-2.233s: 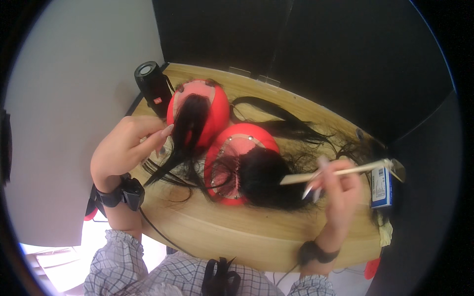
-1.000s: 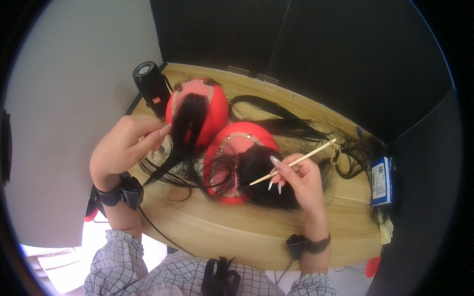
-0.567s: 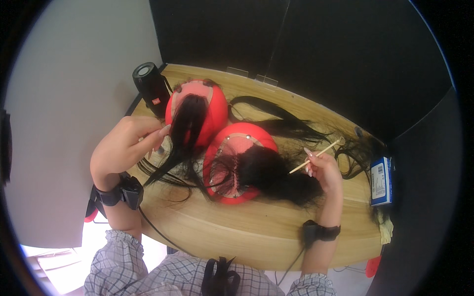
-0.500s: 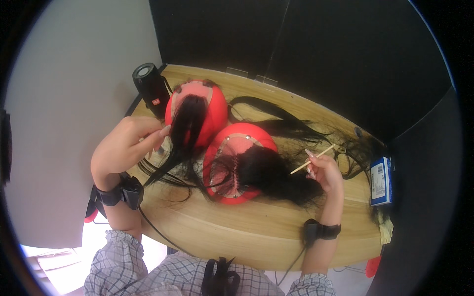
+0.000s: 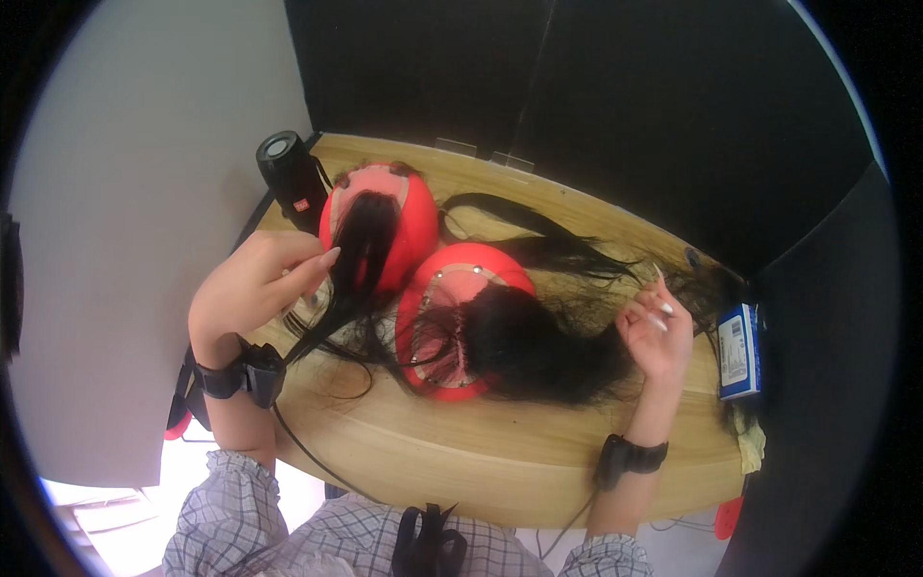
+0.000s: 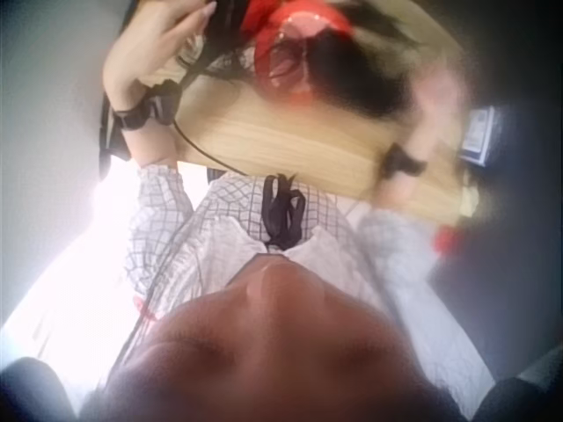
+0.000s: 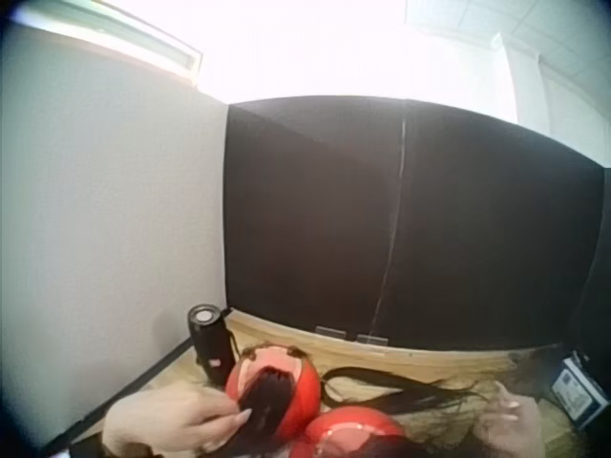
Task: The recorder is attaching hair extensions to a foam mannequin head using a specialized hook tool and thread.
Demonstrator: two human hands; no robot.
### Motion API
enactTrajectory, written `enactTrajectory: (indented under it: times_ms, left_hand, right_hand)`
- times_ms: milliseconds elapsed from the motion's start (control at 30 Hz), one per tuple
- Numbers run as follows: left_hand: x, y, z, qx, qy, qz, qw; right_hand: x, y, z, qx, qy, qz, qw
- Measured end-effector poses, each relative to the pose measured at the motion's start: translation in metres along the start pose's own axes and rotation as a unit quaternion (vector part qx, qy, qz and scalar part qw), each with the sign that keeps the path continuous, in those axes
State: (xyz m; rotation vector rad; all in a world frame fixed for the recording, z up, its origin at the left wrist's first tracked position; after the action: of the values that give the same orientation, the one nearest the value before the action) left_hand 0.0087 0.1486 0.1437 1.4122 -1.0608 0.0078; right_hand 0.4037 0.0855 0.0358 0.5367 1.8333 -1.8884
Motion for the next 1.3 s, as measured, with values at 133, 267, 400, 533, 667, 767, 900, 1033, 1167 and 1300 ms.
enactTrajectory:
  times_ms: [133,267,400,533,667,767,900,1033,1167,1300]
  left_hand:
    - [-0.009,-0.003,-0.007,-0.022,0.051,0.050,0.997]
    - [-0.044,0.002,-0.009,-0.001,0.121,0.107,0.987]
    - [-0.087,0.025,-0.009,0.124,0.130,0.162,0.970]
    - [-0.112,0.054,0.001,0.244,0.126,0.256,0.927]
    - [-0.130,0.095,0.030,0.382,0.097,0.295,0.870]
    - [-0.134,0.122,0.060,0.467,0.088,0.310,0.824]
    - [-0.136,0.154,0.107,0.595,0.023,0.315,0.739]
    - [-0.114,0.174,0.148,0.660,-0.005,0.237,0.712]
    - [-0.072,0.176,0.158,0.646,-0.023,0.217,0.732]
    - [-0.026,0.165,0.155,0.638,-0.051,0.137,0.756]
  right_hand:
    - [-0.028,0.037,0.016,0.228,0.087,0.054,0.968]
    - [-0.081,0.012,0.045,0.340,0.174,0.467,0.798]
    - [-0.095,-0.064,0.077,0.279,0.374,0.615,0.636]
    - [-0.073,-0.114,0.101,0.200,0.445,0.599,0.635]
    - [-0.017,-0.161,0.088,0.048,0.405,0.631,0.660]
    - [0.018,-0.175,0.068,0.017,0.357,0.699,0.619]
    - [0.070,-0.192,0.054,-0.095,0.361,0.767,0.522]
    - [0.101,-0.201,0.067,-0.207,0.396,0.784,0.431]
    - [0.111,-0.205,0.075,-0.248,0.422,0.778,0.394]
    - [0.116,-0.202,0.072,-0.258,0.410,0.782,0.392]
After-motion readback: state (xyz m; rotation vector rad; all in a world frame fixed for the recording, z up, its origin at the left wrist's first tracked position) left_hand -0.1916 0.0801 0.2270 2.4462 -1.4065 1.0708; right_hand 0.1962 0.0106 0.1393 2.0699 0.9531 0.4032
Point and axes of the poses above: each hand's wrist, its own z-axis away from the middle knuckle, its own y-axis out of the back of the hand, x = y × z, the point moved 9 cm from there along -z, towards the middle knuckle, and after that the axes turned 1 degree about x, right-handed, at the moved point
